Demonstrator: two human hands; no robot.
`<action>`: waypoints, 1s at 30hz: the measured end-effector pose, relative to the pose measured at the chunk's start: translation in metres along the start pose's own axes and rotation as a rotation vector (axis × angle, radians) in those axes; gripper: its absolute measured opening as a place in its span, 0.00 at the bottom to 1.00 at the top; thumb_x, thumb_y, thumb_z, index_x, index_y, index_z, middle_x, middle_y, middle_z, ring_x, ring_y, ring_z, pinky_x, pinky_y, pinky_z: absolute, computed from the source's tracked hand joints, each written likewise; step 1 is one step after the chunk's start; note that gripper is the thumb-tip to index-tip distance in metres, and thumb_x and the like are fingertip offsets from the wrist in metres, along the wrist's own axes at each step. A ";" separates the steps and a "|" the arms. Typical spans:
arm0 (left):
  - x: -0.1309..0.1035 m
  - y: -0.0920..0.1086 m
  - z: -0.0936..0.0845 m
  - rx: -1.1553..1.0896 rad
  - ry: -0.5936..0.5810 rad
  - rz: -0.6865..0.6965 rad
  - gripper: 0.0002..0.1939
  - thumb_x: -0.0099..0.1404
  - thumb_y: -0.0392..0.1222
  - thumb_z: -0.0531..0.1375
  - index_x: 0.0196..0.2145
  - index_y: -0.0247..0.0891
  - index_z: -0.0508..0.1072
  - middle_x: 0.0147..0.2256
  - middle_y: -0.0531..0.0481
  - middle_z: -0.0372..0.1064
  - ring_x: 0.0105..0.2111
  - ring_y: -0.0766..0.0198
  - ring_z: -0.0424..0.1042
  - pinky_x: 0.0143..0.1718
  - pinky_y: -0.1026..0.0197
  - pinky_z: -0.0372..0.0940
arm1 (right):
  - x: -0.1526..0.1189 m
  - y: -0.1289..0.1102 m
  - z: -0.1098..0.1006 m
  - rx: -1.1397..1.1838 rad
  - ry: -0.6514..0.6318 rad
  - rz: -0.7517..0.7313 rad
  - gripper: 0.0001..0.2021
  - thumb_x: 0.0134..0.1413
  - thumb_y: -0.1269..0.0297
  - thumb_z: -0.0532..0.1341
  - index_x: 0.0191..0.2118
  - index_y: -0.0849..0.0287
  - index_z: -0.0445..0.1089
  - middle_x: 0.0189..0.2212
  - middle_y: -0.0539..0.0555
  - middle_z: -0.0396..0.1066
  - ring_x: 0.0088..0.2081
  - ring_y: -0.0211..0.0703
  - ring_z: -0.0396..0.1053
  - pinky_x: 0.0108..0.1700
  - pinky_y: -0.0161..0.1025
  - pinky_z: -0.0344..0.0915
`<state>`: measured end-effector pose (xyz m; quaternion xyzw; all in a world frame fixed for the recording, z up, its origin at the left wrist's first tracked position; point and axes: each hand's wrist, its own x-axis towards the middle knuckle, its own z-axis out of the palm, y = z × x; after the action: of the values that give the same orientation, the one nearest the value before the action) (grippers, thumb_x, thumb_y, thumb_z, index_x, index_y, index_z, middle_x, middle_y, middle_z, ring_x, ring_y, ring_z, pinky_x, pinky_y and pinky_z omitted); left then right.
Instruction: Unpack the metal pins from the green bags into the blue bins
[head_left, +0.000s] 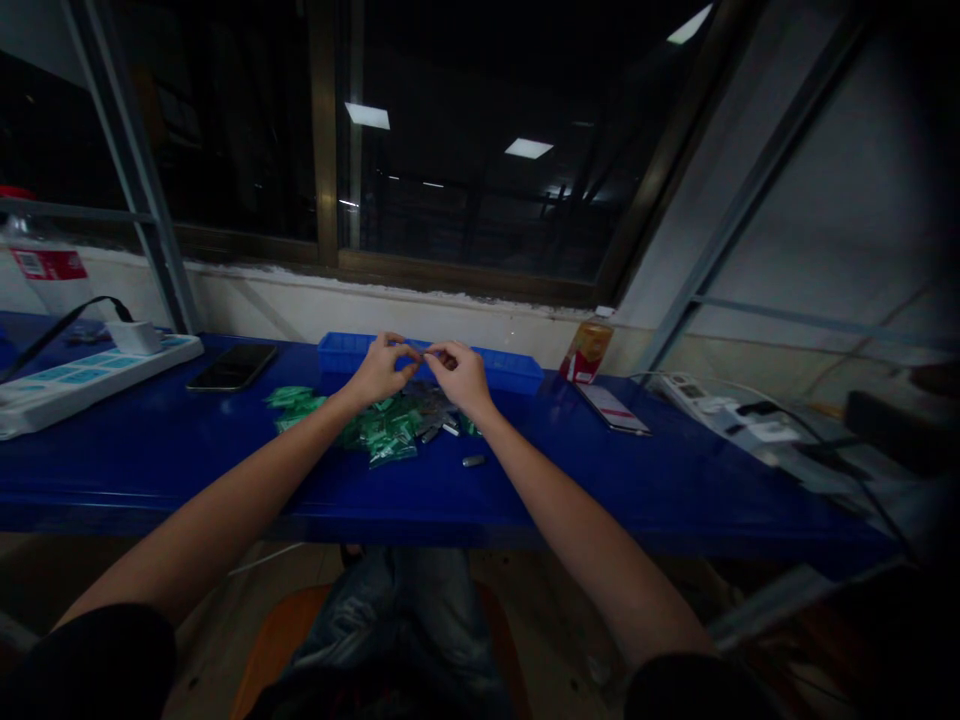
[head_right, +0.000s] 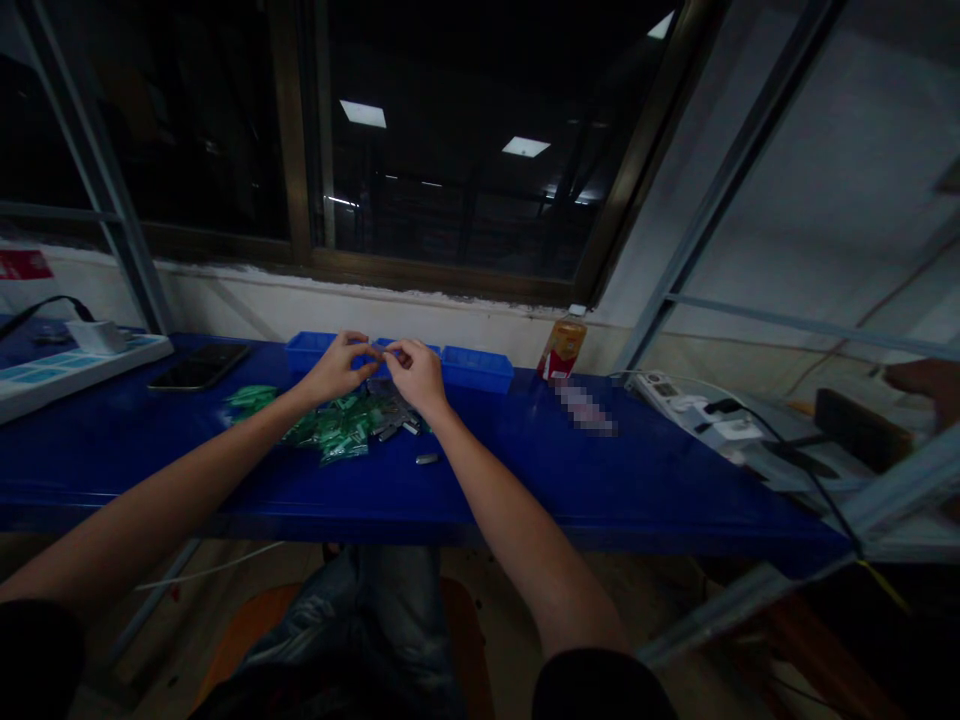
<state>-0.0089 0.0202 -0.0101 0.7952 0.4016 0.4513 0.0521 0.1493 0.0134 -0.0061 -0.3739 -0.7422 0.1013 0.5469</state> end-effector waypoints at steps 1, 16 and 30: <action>0.001 0.001 -0.001 -0.050 -0.011 -0.045 0.09 0.57 0.39 0.56 0.33 0.35 0.74 0.39 0.43 0.65 0.48 0.55 0.60 0.52 0.52 0.55 | 0.000 -0.002 -0.001 -0.071 -0.006 -0.073 0.06 0.47 0.64 0.58 0.31 0.59 0.72 0.22 0.49 0.64 0.25 0.36 0.61 0.30 0.34 0.59; 0.000 0.008 -0.009 -0.052 -0.001 -0.033 0.13 0.58 0.36 0.51 0.38 0.35 0.72 0.34 0.47 0.72 0.35 0.61 0.69 0.38 0.61 0.62 | 0.001 -0.002 0.000 0.052 -0.010 0.041 0.10 0.45 0.63 0.58 0.36 0.58 0.64 0.29 0.49 0.68 0.29 0.36 0.66 0.34 0.34 0.63; -0.012 -0.032 0.027 0.261 -0.260 -0.223 0.25 0.54 0.56 0.57 0.44 0.35 0.68 0.43 0.37 0.69 0.45 0.48 0.65 0.45 0.52 0.58 | 0.019 0.026 -0.064 -0.554 0.391 0.020 0.10 0.52 0.65 0.51 0.35 0.60 0.67 0.31 0.56 0.68 0.33 0.43 0.64 0.39 0.39 0.60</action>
<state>-0.0105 0.0411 -0.0478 0.7972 0.5321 0.2807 0.0499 0.2153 0.0273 0.0178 -0.5280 -0.6189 -0.1727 0.5553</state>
